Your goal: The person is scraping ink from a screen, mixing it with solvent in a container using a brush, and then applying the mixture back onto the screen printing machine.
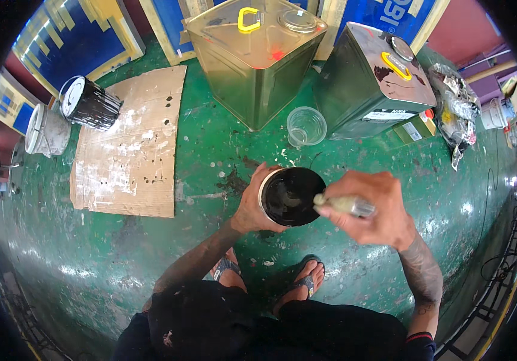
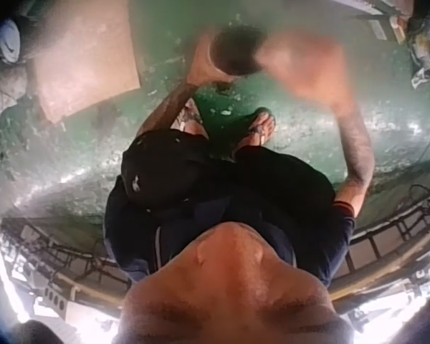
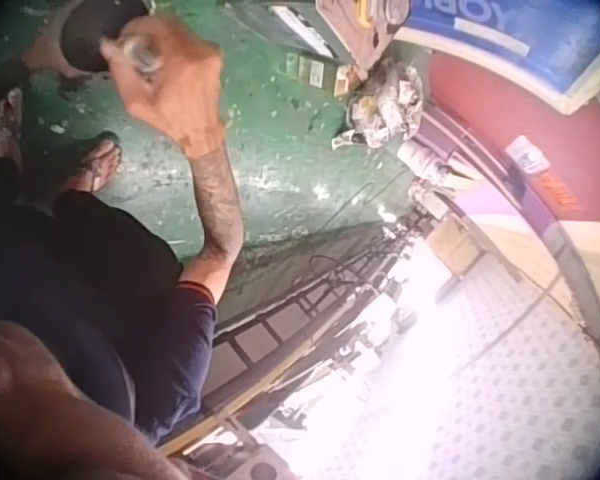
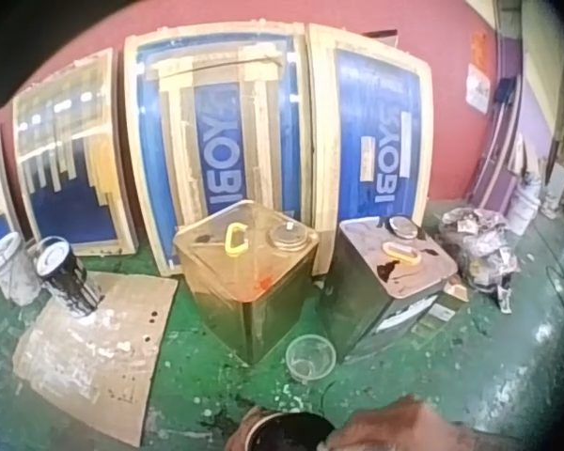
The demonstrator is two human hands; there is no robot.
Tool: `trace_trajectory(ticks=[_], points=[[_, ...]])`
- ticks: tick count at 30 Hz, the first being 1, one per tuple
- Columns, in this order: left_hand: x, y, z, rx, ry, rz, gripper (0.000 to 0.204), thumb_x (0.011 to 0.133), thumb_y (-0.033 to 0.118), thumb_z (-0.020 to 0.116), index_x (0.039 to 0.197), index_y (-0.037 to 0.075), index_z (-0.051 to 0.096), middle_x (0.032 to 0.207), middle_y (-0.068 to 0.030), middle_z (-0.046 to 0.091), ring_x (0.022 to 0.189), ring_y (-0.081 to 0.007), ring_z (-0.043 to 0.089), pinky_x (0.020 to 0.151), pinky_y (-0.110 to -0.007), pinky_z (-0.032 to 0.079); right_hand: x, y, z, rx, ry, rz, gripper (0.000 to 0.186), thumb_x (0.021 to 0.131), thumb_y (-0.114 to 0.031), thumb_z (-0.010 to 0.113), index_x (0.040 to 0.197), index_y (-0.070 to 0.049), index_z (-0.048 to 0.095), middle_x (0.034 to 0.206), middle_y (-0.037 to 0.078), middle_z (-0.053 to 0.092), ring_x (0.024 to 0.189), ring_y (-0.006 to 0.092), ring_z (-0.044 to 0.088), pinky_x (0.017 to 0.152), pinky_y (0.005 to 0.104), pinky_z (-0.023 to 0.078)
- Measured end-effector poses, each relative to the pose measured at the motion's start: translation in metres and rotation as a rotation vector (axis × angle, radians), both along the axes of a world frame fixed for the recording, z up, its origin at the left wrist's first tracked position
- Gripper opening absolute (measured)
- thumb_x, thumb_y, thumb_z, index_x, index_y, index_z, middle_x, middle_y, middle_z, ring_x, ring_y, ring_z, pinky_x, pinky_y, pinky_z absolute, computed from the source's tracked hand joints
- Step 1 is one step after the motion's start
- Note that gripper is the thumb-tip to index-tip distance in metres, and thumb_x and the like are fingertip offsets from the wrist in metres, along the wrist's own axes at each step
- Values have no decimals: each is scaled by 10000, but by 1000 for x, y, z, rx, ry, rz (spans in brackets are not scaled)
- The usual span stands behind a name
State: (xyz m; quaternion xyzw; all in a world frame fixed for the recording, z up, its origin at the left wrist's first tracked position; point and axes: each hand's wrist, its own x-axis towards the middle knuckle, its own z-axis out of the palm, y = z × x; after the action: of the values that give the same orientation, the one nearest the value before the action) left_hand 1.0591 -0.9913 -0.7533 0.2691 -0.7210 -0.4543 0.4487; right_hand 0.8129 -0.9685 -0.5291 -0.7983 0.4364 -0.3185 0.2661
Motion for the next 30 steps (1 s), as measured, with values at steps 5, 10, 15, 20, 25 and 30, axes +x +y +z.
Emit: trace_trajectory(ticks=[5, 10, 15, 20, 25, 30], points=[[-3, -2, 2, 50, 19, 3, 1182, 459, 372, 1017, 1471, 41, 504, 1430, -130, 593, 1402, -326, 529, 1288, -594, 184, 13, -5, 1, -113, 58, -63, 189, 825, -153, 874, 917, -76, 726, 835, 83, 739, 663, 222, 732, 588, 333, 581], [-7, -6, -3, 12, 28, -54, 1218, 451, 389, 1015, 1496, 67, 478, 1449, -115, 579, 1413, -309, 515, 1297, -583, 145, 14, -3, -1, -116, 75, -17, 181, 837, -154, 867, 914, -71, 726, 854, 93, 748, 672, 223, 742, 571, 335, 584], [-10, -1, -1, 71, -28, -135, 1232, 456, 409, 1010, 1513, 88, 463, 1445, -99, 574, 1419, -301, 507, 1291, -594, 140, 15, -2, -3, -103, 66, -65, 186, 834, -158, 869, 944, -77, 742, 863, 102, 759, 676, 227, 753, 566, 336, 588], [-12, -1, -8, 31, -29, -162, 1233, 458, 393, 1012, 1510, 87, 448, 1449, -100, 561, 1420, -297, 502, 1286, -602, 132, 20, 6, 0, -59, 232, 108, 191, 824, -156, 873, 945, -85, 744, 861, 98, 758, 670, 235, 752, 565, 348, 593], [-16, 1, -14, 51, -37, -138, 1234, 459, 386, 1005, 1516, 89, 441, 1460, -104, 549, 1435, -303, 485, 1293, -596, 119, 16, 2, -4, -5, 247, 35, 201, 819, -141, 872, 961, -91, 738, 857, 99, 758, 684, 245, 755, 587, 350, 598], [-14, 4, -14, 66, -22, -135, 1211, 459, 413, 1011, 1495, 58, 494, 1453, -119, 573, 1416, -292, 509, 1306, -578, 106, 20, 4, -4, -48, 156, 102, 206, 830, -162, 870, 968, -92, 733, 829, 87, 744, 648, 246, 734, 567, 352, 586]])
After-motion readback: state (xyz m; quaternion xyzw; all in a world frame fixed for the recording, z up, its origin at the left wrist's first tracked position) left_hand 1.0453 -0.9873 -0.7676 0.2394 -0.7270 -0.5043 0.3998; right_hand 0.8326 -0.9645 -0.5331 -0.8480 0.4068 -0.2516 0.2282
